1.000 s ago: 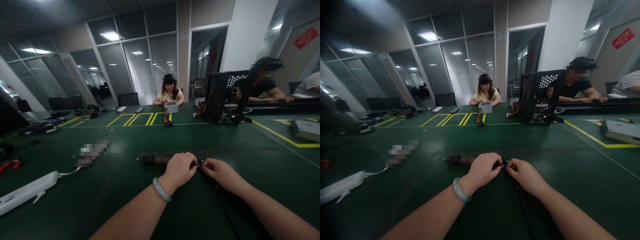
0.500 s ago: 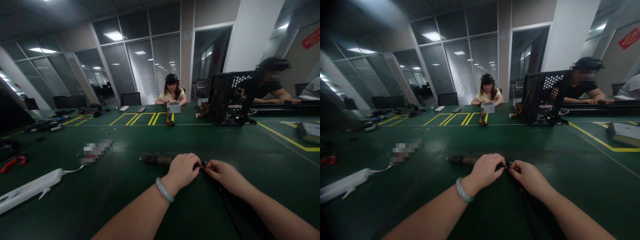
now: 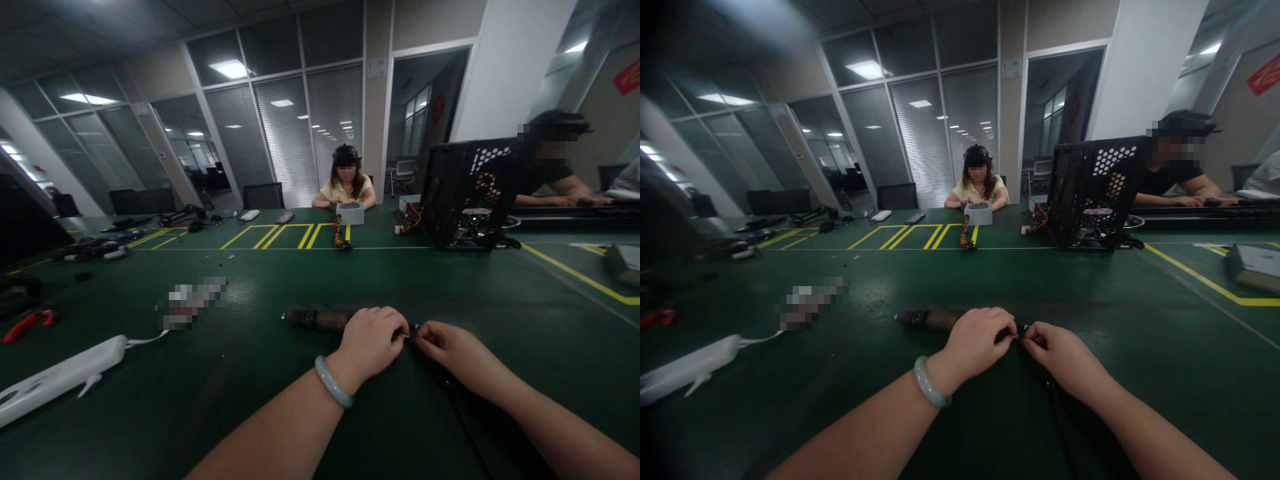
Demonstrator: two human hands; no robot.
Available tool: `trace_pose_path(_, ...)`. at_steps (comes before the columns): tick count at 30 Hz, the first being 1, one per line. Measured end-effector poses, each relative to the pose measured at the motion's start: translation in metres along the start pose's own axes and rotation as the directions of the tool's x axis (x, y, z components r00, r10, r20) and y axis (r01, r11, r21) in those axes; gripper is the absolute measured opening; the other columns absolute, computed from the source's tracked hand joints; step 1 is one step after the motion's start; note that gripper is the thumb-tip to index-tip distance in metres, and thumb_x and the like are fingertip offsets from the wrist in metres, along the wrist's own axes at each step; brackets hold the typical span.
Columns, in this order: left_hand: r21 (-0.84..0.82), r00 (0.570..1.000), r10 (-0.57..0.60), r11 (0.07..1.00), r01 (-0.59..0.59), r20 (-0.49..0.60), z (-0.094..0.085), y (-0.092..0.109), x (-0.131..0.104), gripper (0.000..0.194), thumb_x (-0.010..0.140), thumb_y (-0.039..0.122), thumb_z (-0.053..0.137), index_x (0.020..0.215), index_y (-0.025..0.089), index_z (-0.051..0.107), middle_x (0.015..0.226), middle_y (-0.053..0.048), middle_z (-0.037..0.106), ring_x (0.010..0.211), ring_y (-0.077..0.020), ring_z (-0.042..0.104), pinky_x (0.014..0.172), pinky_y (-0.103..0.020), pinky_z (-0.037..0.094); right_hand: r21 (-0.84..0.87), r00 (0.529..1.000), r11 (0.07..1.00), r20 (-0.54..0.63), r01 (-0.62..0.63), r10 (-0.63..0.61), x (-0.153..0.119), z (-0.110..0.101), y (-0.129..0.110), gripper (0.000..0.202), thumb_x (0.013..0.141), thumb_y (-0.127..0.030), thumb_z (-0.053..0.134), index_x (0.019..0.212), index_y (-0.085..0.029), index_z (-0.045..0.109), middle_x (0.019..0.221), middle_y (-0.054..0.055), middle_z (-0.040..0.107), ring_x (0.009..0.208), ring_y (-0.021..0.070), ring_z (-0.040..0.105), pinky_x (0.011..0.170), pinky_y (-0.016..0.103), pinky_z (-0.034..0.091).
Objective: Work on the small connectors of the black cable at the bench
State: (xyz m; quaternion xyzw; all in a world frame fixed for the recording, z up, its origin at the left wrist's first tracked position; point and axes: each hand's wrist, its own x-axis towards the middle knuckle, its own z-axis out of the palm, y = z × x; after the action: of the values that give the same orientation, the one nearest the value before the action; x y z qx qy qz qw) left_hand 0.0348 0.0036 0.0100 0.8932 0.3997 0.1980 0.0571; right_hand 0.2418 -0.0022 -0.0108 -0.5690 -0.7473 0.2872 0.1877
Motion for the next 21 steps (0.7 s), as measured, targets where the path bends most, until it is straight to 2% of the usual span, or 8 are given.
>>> trace_pose_path(7,-0.019,0.999,-0.038,0.999,0.038,-0.021,0.0017,-0.0014,0.0003,0.014,0.09,0.029,0.059,0.102,0.022,0.058,0.103,0.0,0.063,0.096,-0.0192,0.059,0.082,-0.036,0.047,0.009,1.0,1.0,0.021,-0.019,0.019,-0.0003,-0.0004,-0.0015,0.026,0.089,-0.045,0.05,0.088,-0.023,0.064,0.081,0.0,0.07,0.069,0.0175,0.063,0.058,0.025,0.04)
trace_pose_path(15,0.007,1.0,0.006,1.0,-0.006,-0.004,0.0008,-0.0011,0.0004,0.014,0.089,0.02,0.058,0.102,0.025,0.06,0.108,0.002,0.063,0.099,-0.0187,0.058,0.087,-0.036,0.045,0.025,1.0,1.0,0.004,-0.001,0.001,0.0015,0.0013,-0.0007,0.024,0.088,-0.043,0.051,0.086,-0.022,0.064,0.079,0.0,0.07,0.07,0.0182,0.063,0.061,0.025,0.041)
trace_pose_path(18,-0.005,1.0,-0.016,1.0,0.016,-0.022,0.0013,-0.0011,0.0001,0.018,0.088,0.025,0.06,0.106,0.024,0.058,0.105,0.001,0.063,0.096,-0.019,0.059,0.085,-0.036,0.046,0.02,1.0,1.0,0.008,-0.006,0.005,0.0012,0.0008,0.0,0.024,0.088,-0.044,0.051,0.087,-0.023,0.064,0.08,0.0,0.071,0.07,0.018,0.063,0.06,0.025,0.041)
trace_pose_path(21,-0.012,0.999,-0.033,0.999,0.033,-0.039,0.0025,-0.0017,0.0,0.016,0.088,0.03,0.062,0.101,0.023,0.058,0.099,0.001,0.063,0.093,-0.0192,0.059,0.081,-0.036,0.047,0.005,1.0,1.0,0.008,0.0,0.0,0.0005,0.0008,0.0005,0.024,0.089,-0.043,0.05,0.087,-0.023,0.064,0.077,0.0,0.07,0.067,0.0171,0.062,0.058,0.024,0.039)
